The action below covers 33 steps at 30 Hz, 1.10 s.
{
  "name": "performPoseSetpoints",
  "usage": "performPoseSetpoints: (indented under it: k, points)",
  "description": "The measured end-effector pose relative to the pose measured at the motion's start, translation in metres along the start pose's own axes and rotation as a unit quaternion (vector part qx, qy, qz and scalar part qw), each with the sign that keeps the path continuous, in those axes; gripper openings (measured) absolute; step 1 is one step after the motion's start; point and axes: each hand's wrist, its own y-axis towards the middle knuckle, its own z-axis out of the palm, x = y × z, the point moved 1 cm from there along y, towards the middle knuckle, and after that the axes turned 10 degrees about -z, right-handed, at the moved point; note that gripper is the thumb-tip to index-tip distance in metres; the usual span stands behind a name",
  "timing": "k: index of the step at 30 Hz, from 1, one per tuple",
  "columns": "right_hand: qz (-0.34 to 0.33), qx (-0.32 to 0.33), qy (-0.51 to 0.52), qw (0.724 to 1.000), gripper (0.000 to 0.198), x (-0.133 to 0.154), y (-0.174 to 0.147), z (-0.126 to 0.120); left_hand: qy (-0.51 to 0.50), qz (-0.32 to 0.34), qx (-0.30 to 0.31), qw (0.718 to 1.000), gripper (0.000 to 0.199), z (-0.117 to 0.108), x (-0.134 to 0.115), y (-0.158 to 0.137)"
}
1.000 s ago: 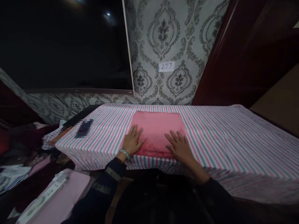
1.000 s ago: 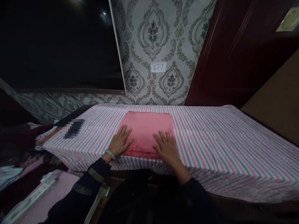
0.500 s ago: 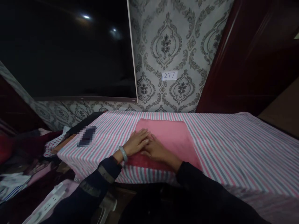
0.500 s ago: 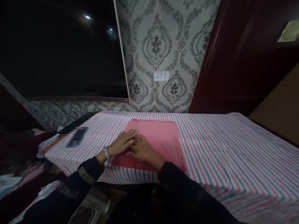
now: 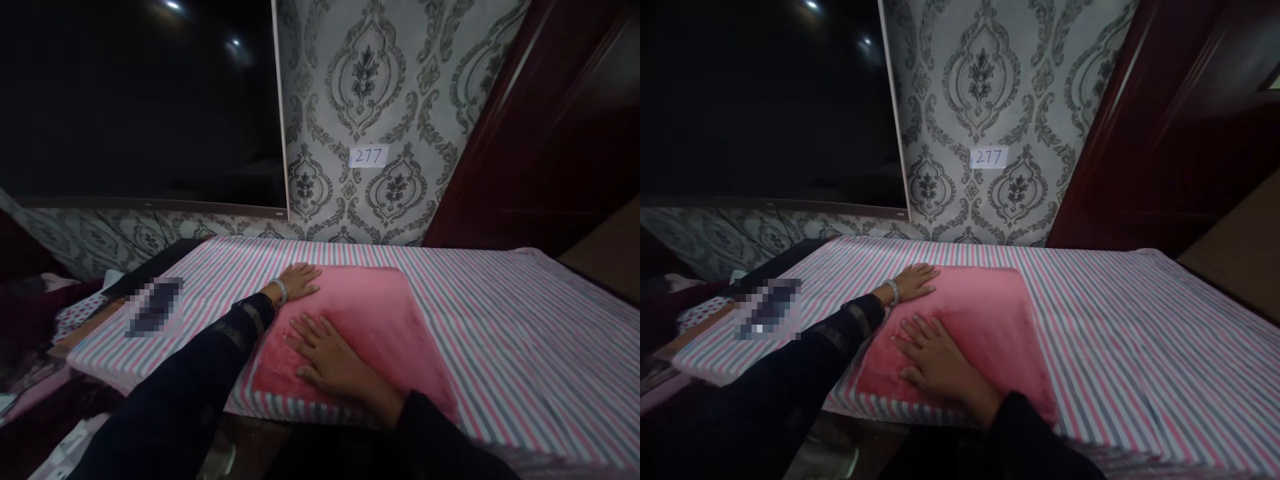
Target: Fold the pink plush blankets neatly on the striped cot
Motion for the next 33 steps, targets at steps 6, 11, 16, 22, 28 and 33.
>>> performPoseSetpoints:
  k: [6, 11, 16, 22, 28, 33]
  points:
    - [-0.004, -0.004, 0.005, 1.0, 0.064, -0.001, 0.0, 0.0, -0.061, -0.023, -0.016, 0.998, 0.062, 0.007, 0.019, 0.032]
    - [0.002, -0.001, 0.004, 1.0, 0.064, -0.001, 0.002, -0.003, -0.056, -0.075, -0.016, 0.996, 0.065, 0.003, 0.022, 0.033]
    - [-0.004, -0.002, -0.013, 1.0, 0.063, 0.006, 0.004, -0.013, -0.015, -0.142, -0.037, 0.989, 0.07, -0.026, 0.009, 0.021]
    - [-0.011, -0.042, -0.036, 0.998, 0.059, 0.013, -0.019, -0.037, 0.012, 0.118, -0.063, 0.991, 0.062, -0.04, -0.061, -0.019]
    - [0.025, -0.023, -0.047, 0.998, 0.062, -0.002, -0.06, -0.029, -0.014, 0.233, -0.013, 0.972, 0.068, 0.002, -0.111, -0.024]
    - [0.037, -0.029, -0.033, 0.998, 0.064, -0.008, -0.066, -0.014, -0.011, 0.212, -0.039, 0.976, 0.064, 0.017, -0.1, 0.01]
